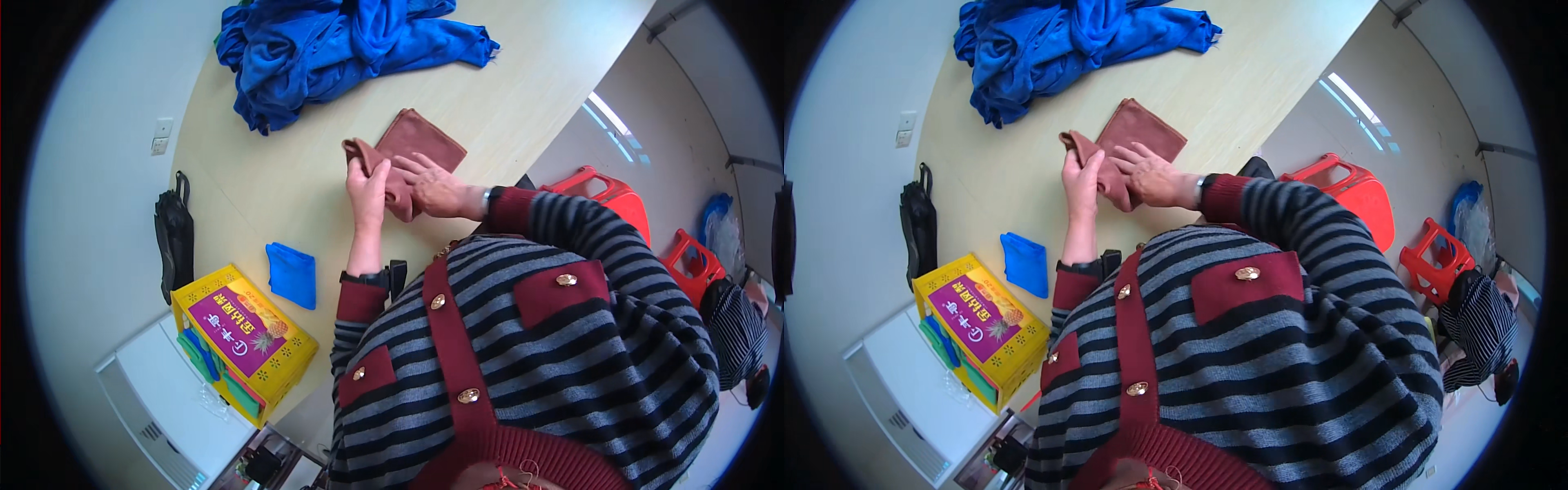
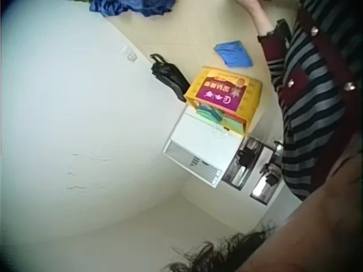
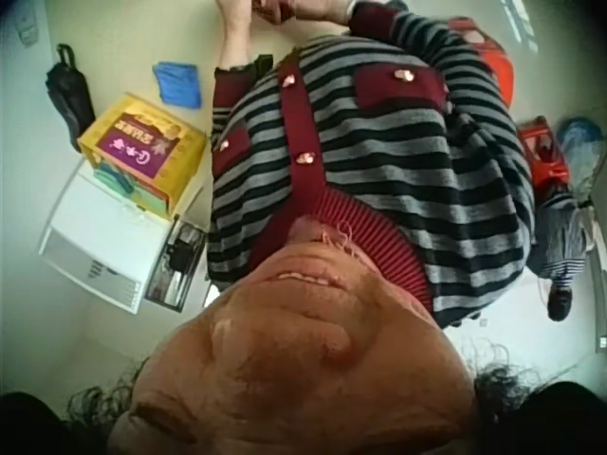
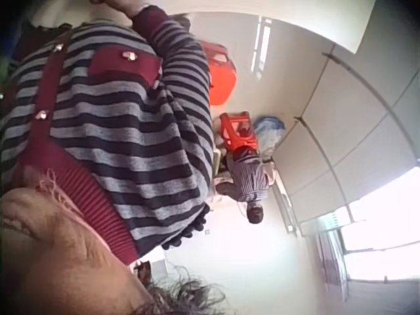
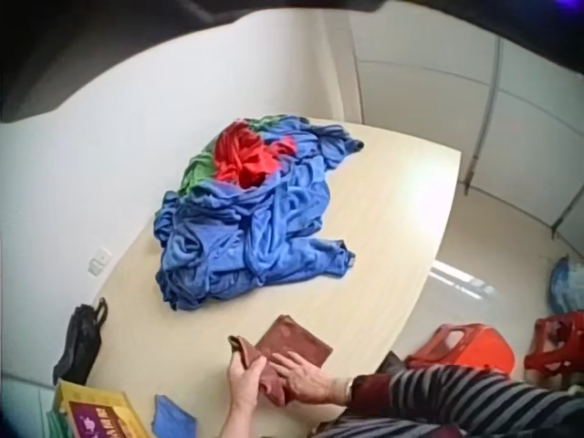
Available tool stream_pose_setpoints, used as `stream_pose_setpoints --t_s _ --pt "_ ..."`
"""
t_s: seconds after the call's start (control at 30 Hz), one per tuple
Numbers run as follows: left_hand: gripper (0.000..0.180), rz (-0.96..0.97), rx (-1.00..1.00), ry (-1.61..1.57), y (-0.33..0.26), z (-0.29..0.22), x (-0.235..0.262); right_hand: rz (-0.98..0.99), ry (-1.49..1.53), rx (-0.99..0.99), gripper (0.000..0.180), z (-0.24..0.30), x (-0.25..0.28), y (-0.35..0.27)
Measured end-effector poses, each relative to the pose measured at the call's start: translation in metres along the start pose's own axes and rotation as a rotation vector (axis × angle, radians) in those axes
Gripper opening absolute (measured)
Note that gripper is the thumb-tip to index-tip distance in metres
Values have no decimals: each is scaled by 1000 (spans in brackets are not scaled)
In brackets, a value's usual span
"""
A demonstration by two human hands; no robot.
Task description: Fold pieces of blue and brown cloth on a workbench and place them into bins.
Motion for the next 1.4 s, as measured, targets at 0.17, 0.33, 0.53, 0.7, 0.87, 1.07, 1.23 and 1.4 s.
stream_pose_setpoints --t_s 0.17,0.33,0.53,0.7,0.87,1.07,1.23,1.4 --pt "20 -22 -141 472 39 8 -49 -320 66 -128 30 -46 27 -65" --pt "28 -36 -62 627 40 20 -90 -379 265 -371 21 -82 39 -95" --pt "30 -116 -74 317 12 6 -76 -607 322 -485 15 -104 77 -105" --pt "38 -130 -498 897 -25 11 -42 -494 181 -216 36 -63 76 -37" --pt "61 -136 -532 1349 -25 39 -56 -292 -10 -95 56 -68 21 12" --pt "72 -323 -371 1029 -31 48 1 -344 95 -97 59 -77 12 26" --pt "79 -535 120 305 -34 92 49 -495 126 -381 59 -102 4 1" --pt "45 -580 244 -164 -40 132 78 -403 295 -301 57 -57 -15 34"
Point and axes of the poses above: each hand's wrist, its own y-axis towards the middle knuckle, its own x-axis out of the back of the hand, z = x × y, the point moved 9 cm from there along y, towards the middle knuckle, and after that the axes turned 5 degrees about -y, right-handed, at the moved point
